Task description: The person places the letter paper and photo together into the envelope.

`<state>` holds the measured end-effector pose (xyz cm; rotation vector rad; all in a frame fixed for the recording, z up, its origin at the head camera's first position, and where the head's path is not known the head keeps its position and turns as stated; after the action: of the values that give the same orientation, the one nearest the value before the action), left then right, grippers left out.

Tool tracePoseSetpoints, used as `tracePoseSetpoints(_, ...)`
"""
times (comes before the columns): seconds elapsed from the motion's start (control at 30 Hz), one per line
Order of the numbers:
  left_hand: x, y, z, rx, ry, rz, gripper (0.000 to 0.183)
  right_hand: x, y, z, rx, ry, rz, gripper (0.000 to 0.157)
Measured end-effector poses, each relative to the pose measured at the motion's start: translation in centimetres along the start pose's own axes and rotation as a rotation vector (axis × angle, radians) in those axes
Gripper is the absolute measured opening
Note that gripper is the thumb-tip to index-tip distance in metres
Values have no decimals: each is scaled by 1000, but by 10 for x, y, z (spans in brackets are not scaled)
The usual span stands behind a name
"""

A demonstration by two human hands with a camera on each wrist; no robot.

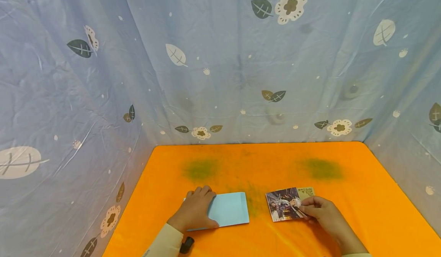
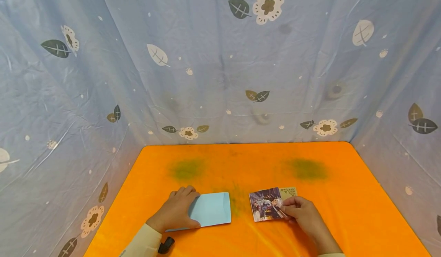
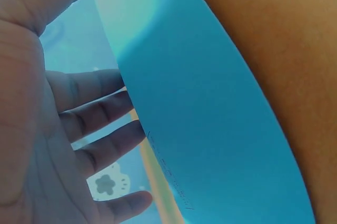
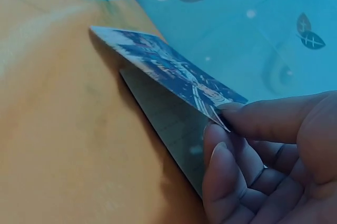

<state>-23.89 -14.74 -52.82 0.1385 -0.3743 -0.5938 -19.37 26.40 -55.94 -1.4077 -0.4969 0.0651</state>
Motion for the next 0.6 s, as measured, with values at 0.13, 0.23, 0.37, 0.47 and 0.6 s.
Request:
tracePoseSetpoints(0.13,1,1,2,2,12,-6,86,-1,0,-5,-15,8,9,22)
tracePoseSetpoints(0.23,1,1,2,5,17,-14,86,-2,-1,-8,-23,-4,15,22)
tracePoseSetpoints(0.37,0,1,1,18,14,-23,85,-5,-2,-13,-43,-28,32,23)
tracePoseSetpoints(0.47,-2,1,1,25,10,-27,86,-7,-2,-18,-52,-41,40,24)
tracePoseSetpoints(0.6,-4,3,0,37,7,-36,87,-9,-3,-24,-63,-64,48,23)
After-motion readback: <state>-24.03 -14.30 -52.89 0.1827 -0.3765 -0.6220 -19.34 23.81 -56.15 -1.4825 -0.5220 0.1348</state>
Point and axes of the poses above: each hand's wrist, its own x-axis away from the middle knuckle, its own z-axis out of the back of the hand, y = z × x, the point moved 6 cm from there along -x, towards the middle knuckle, and after that the axes turned 15 degrees about -y, right-handed, at the moved point
